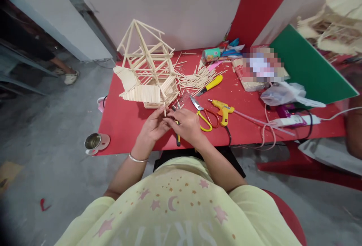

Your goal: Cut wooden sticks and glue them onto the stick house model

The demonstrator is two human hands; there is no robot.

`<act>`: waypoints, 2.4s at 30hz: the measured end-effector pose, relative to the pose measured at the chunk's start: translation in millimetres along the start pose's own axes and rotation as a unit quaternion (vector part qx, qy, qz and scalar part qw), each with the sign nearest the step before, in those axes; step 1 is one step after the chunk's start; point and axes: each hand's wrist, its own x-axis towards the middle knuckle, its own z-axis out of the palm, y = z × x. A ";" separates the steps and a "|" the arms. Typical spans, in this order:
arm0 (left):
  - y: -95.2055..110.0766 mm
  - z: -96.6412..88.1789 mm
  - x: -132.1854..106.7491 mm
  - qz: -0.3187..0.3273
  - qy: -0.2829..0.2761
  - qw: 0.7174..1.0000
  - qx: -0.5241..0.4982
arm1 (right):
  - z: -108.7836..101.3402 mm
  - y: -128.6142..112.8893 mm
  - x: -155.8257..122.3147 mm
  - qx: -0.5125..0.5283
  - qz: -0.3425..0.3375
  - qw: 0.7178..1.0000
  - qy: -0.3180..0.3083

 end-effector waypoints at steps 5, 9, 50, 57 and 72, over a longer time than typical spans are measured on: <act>-1.0 -3.3 -0.9 -0.089 -0.010 0.976 -0.197 | 9.3 0.5 4.1 -0.017 -0.023 0.998 0.062; -2.7 -6.8 -2.2 -0.099 -0.019 0.967 -0.234 | 15.2 2.5 5.5 0.015 -0.109 0.979 0.169; 24.6 1.2 37.5 -0.010 0.006 0.981 -0.194 | 36.2 -4.0 43.5 -0.066 -0.060 0.971 0.222; 23.7 0.6 39.1 -0.015 0.020 0.980 -0.198 | 34.9 -2.0 42.5 -0.055 -0.060 0.974 0.211; 24.6 1.6 39.5 -0.011 0.012 0.980 -0.198 | 36.0 0.7 41.9 -0.051 -0.065 0.973 0.215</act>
